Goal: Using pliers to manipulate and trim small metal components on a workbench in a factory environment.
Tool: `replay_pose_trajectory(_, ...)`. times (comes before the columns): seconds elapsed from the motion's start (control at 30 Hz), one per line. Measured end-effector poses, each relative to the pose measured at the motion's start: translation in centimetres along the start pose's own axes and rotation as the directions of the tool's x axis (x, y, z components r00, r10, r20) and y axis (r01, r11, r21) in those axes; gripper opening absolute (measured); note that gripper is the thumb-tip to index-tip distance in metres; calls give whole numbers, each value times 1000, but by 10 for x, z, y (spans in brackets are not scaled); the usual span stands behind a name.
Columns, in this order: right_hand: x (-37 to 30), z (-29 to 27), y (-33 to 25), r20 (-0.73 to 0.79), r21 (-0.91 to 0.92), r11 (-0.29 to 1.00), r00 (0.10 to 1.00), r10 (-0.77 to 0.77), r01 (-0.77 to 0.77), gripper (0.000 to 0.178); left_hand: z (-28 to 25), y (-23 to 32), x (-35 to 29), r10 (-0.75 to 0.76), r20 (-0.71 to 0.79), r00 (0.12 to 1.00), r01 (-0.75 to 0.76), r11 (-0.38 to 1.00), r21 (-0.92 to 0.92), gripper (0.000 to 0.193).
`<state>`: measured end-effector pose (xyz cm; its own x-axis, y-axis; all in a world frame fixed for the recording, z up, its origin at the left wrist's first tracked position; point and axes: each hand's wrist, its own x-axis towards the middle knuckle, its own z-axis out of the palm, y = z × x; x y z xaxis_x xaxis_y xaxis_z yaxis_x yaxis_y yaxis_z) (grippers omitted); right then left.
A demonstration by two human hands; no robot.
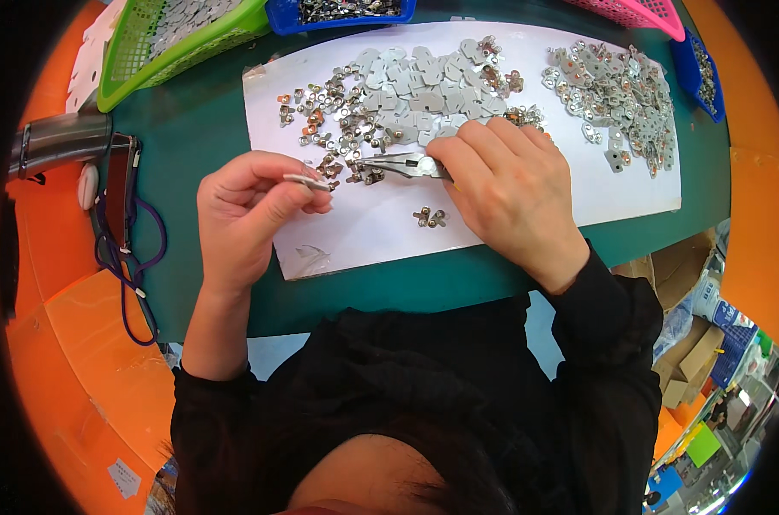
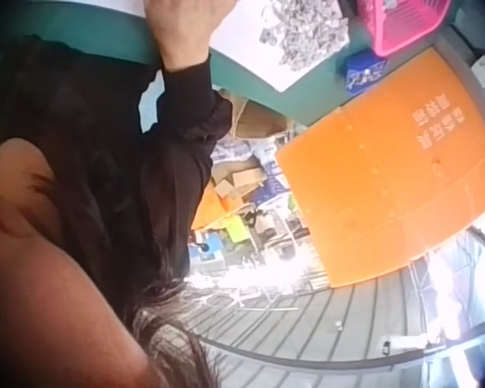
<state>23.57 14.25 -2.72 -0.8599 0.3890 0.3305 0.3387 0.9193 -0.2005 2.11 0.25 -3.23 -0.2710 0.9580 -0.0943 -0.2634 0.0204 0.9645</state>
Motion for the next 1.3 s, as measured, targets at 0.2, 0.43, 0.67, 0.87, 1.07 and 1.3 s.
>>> replay_pose_trajectory(0.2, 0, -3, 6, -56, 256, 955, 984, 167, -147, 28, 2, -3, 0, 119, 22, 993, -121, 970, 213, 10)
replay_pose_trajectory(0.43, 3, -2, 6, -25, 95, 995, 1000, 13, -11, 29, 0, -2, 1, 97, -40, 994, -89, 982, 167, 13)
replay_pose_trajectory(0.67, 7, 2, 9, -11, -113, 988, 994, -105, 103, 32, 0, -5, 2, 100, -31, 994, -94, 983, 156, 13)
replay_pose_trajectory(0.87, 8, -2, 11, -45, 85, 995, 998, -40, 44, 23, 4, -2, 1, 122, -35, 992, -113, 974, 197, 13)
replay_pose_trajectory(1.07, 17, -19, -28, 445, 879, -37, 789, 423, -476, 13, 7, -4, 3, 592, 332, 734, -647, 463, 606, 22)
replay_pose_trajectory(1.3, 22, -11, -50, 663, 740, -323, 718, 211, -589, 17, -2, -6, 6, 771, 445, 455, -767, 87, 635, 20)
